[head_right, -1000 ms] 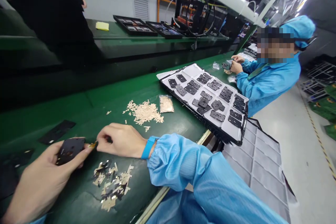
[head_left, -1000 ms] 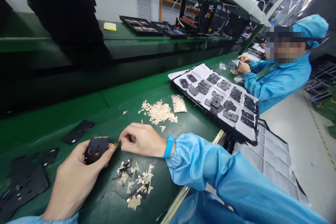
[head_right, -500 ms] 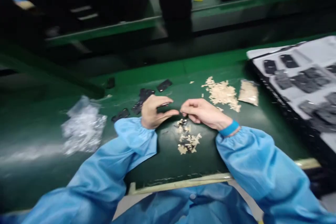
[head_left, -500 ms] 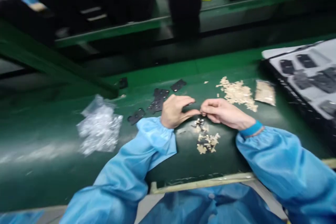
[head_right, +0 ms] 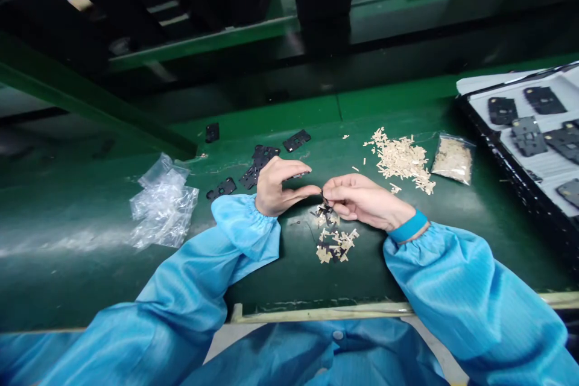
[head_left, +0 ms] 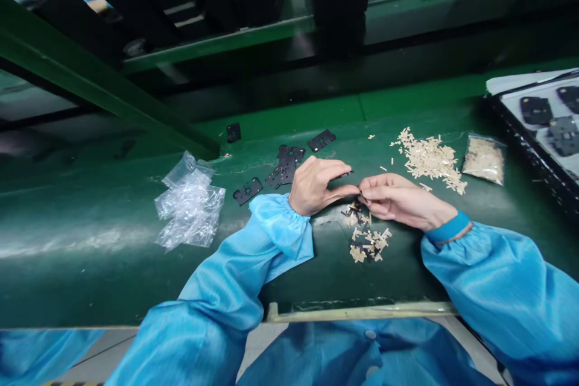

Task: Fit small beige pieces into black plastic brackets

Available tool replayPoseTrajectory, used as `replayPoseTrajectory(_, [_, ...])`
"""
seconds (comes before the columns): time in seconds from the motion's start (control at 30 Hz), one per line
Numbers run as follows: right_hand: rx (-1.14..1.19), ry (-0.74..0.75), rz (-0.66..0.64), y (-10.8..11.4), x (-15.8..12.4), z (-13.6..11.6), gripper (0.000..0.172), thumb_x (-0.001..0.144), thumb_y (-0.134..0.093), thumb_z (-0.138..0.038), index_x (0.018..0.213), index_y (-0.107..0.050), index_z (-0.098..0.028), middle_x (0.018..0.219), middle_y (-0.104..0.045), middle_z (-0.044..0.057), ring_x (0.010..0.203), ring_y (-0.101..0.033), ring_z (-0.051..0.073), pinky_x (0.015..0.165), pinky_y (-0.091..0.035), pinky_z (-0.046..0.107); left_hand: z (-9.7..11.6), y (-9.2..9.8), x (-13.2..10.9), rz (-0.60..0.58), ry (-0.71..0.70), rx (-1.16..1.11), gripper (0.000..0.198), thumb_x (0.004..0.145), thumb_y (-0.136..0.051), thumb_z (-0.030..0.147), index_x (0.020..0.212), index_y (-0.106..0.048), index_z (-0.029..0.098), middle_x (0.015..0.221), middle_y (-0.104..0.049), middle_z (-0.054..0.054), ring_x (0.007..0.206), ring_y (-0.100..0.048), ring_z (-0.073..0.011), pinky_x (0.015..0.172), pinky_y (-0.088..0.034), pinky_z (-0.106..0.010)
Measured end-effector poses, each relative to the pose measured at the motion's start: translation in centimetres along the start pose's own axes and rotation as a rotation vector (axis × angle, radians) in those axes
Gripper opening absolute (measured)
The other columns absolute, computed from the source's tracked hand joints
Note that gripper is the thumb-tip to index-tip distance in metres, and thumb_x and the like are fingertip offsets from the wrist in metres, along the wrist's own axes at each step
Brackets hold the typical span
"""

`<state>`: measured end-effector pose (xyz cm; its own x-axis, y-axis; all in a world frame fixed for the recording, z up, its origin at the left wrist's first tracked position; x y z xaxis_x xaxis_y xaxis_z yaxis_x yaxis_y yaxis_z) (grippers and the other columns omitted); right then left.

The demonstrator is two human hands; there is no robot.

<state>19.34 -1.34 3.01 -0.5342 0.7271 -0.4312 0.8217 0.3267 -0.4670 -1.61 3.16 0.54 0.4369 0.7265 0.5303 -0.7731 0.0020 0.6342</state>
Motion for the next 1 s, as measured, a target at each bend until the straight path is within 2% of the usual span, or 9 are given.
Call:
replayPoseTrajectory(0.07, [-0.054,0.054,0.063,0.0,0.1,0.0,0.022,0.075,-0.08,-0.031,0.074,-0.064,-0.016,0.056,-0.049,-0.005,0.045,-0.033,0.005,0.043,-0.02,0.022,0.1,-0.4,0.0,0.051,0.009,-0.07,0.056,0.078,-0.077,0.068,0.106,-0.067,0.021,0.1,-0.076,-0.009,0.09,-0.072,-0.0202,0.083,-0.054,-0.034])
replayPoseTrajectory(0.1, [-0.108,0.11,0.125,0.0,0.2,0.1,0.02,0.076,-0.078,-0.03,0.074,-0.064,-0.017,0.055,-0.048,-0.006,0.045,-0.033,0.005,0.043,-0.02,0.022,0.3,-0.7,0.0,0.081,0.068,-0.121,0.055,0.079,-0.076,0.065,0.109,-0.065,0.02,0.102,-0.075,-0.009,0.09,-0.071,-0.0195,0.082,-0.054,-0.033])
replayPoseTrajectory(0.23, [-0.428,0.424,0.435,0.2,0.6,0.4,0.011,0.074,-0.073,-0.021,0.076,-0.063,-0.018,0.066,-0.061,-0.002,0.054,-0.049,0.009,0.05,-0.036,0.024,1.1,-2.1,0.2,0.082,0.569,-0.528,0.038,0.098,-0.057,0.054,0.112,-0.059,0.019,0.09,-0.073,-0.006,0.077,-0.069,-0.0157,0.074,-0.056,-0.03])
replayPoseTrajectory(0.33, [-0.611,0.565,0.566,0.4,0.8,1.1,0.009,0.075,-0.07,-0.02,0.077,-0.062,-0.02,0.069,-0.064,0.0,0.058,-0.054,0.012,0.054,-0.041,0.026,1.9,-2.9,0.3,0.034,0.762,-0.877,0.032,0.095,-0.061,0.046,0.112,-0.061,0.018,0.098,-0.075,-0.007,0.078,-0.072,-0.0167,0.074,-0.06,-0.032])
replayPoseTrajectory(0.4, [-0.729,0.627,0.637,0.4,1.0,1.5,0.008,0.078,-0.068,-0.021,0.077,-0.061,-0.02,0.067,-0.062,-0.001,0.056,-0.052,0.012,0.053,-0.041,0.027,2.1,-3.0,0.3,0.071,0.771,-0.919,0.032,0.087,-0.071,0.04,0.108,-0.067,0.017,0.102,-0.075,-0.006,0.083,-0.073,-0.0174,0.079,-0.061,-0.033])
replayPoseTrajectory(0.47, [-0.827,0.673,0.694,0.4,1.1,1.8,0.008,0.079,-0.067,-0.021,0.076,-0.06,-0.021,0.065,-0.061,-0.001,0.055,-0.052,0.012,0.053,-0.041,0.028,2.1,-2.9,0.3,0.13,0.759,-0.835,0.026,0.081,-0.077,0.036,0.095,-0.072,0.015,0.094,-0.076,-0.004,0.083,-0.072,-0.0163,0.081,-0.059,-0.03])
replayPoseTrajectory(0.57, [-0.913,0.694,0.716,0.3,1.2,2.0,0.009,0.08,-0.066,-0.019,0.075,-0.059,-0.021,0.063,-0.06,-0.002,0.053,-0.051,0.012,0.053,-0.042,0.028,1.9,-2.7,0.2,0.166,0.763,-0.719,0.022,0.077,-0.08,0.034,0.082,-0.074,0.014,0.084,-0.075,-0.002,0.076,-0.069,-0.0141,0.074,-0.056,-0.025])
replayPoseTrajectory(0.67, [-0.951,0.701,0.723,0.4,1.4,2.0,0.01,0.08,-0.066,-0.019,0.075,-0.059,-0.021,0.063,-0.06,-0.002,0.053,-0.052,0.012,0.054,-0.043,0.028,1.9,-2.7,0.2,0.157,0.772,-0.719,0.021,0.076,-0.079,0.034,0.083,-0.076,0.014,0.082,-0.075,-0.002,0.07,-0.066,-0.0125,0.066,-0.053,-0.023])
replayPoseTrajectory(1.0, [-1.058,0.726,0.776,0.5,1.6,2.2,0.011,0.08,-0.067,-0.018,0.075,-0.059,-0.022,0.065,-0.061,-0.002,0.053,-0.052,0.012,0.055,-0.044,0.028,1.9,-2.9,-0.1,0.192,0.699,-0.652,0.015,0.078,-0.076,0.028,0.086,-0.079,0.015,0.084,-0.076,-0.003,0.072,-0.066,-0.0127,0.07,-0.054,-0.025])
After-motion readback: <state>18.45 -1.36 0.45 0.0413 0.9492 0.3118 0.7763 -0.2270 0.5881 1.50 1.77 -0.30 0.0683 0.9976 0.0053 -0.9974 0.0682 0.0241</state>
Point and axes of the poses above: each hand's wrist, its own x-axis towards the middle knuckle, its own y-axis out of the back of the hand, z = x × y, the point moved 1 cm from there along x, towards the middle knuckle
